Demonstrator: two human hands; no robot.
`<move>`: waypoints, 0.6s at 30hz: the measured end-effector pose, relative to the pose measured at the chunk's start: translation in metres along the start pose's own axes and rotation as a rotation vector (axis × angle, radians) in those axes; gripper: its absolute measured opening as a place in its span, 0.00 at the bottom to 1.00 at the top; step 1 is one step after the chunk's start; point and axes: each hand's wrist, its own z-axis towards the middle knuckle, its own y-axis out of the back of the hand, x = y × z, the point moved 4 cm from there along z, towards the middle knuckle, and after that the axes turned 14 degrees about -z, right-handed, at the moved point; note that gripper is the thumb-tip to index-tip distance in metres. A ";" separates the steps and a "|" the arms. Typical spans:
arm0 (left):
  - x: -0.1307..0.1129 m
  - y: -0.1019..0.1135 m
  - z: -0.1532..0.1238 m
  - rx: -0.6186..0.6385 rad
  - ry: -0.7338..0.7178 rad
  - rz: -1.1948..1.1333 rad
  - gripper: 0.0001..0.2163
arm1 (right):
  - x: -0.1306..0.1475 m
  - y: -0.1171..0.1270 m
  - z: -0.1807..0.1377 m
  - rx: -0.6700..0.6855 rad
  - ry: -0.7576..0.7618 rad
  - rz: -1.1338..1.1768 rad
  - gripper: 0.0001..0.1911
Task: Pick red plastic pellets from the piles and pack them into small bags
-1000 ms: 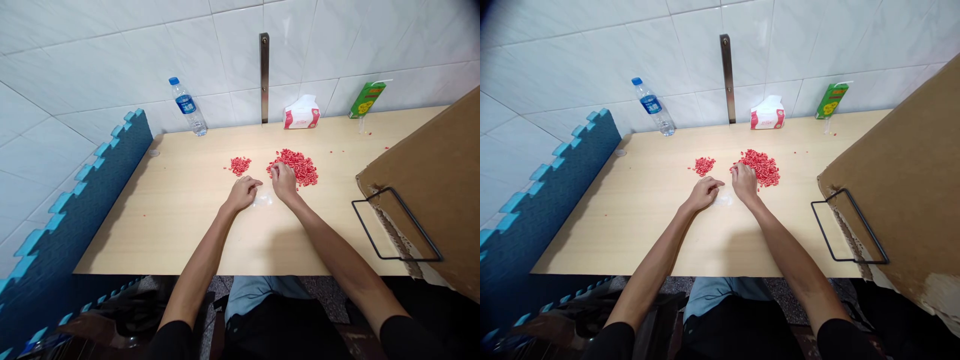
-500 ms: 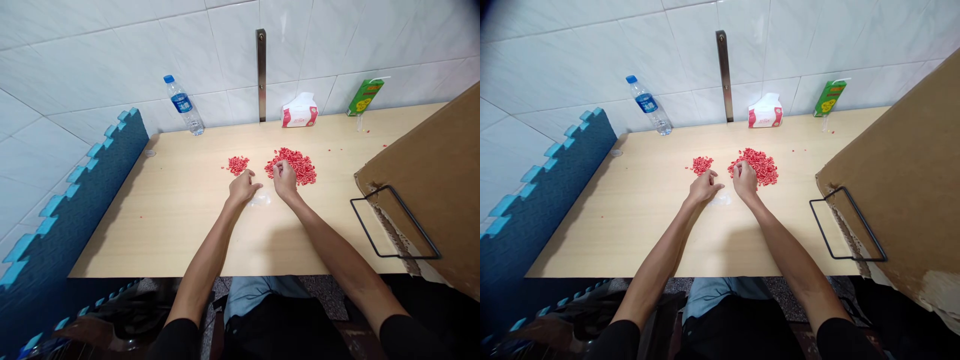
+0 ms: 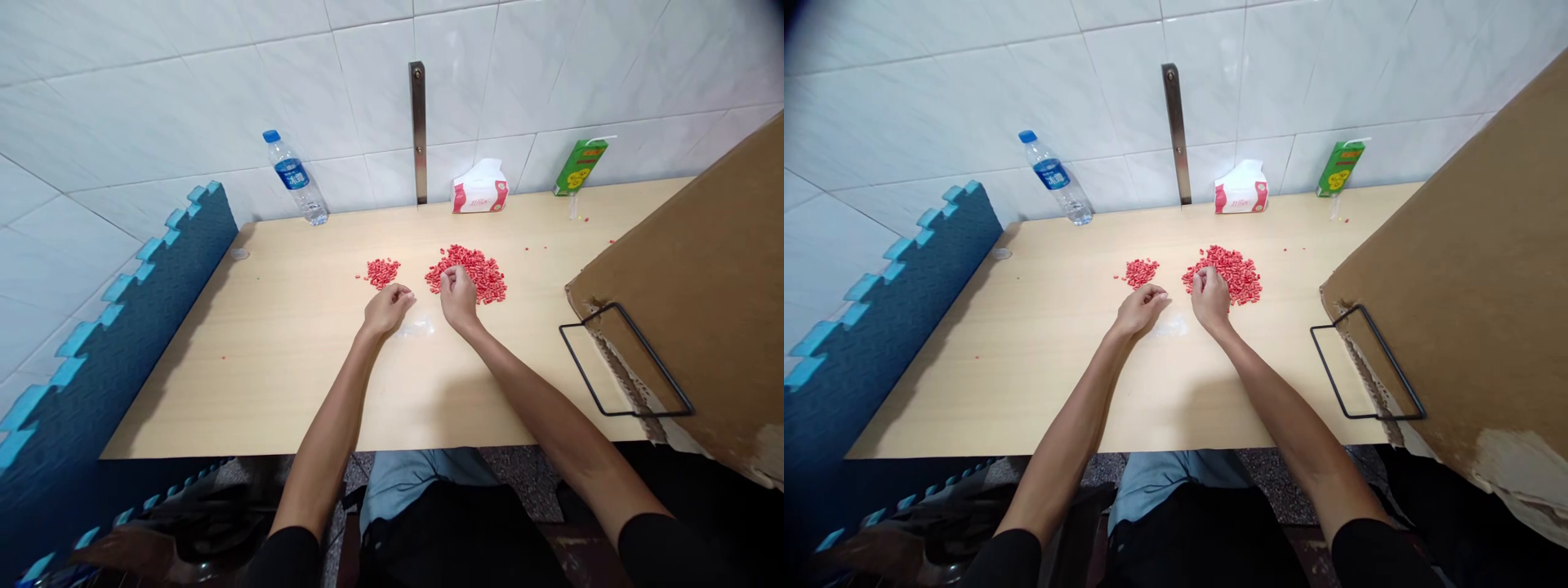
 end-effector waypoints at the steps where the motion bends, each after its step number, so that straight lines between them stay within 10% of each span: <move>1: 0.002 0.000 0.000 0.022 -0.009 -0.046 0.11 | -0.001 0.001 -0.001 -0.007 -0.006 0.014 0.09; 18: -0.023 -0.003 -0.020 0.032 -0.204 0.249 0.08 | -0.007 0.014 -0.017 -0.023 -0.170 0.178 0.09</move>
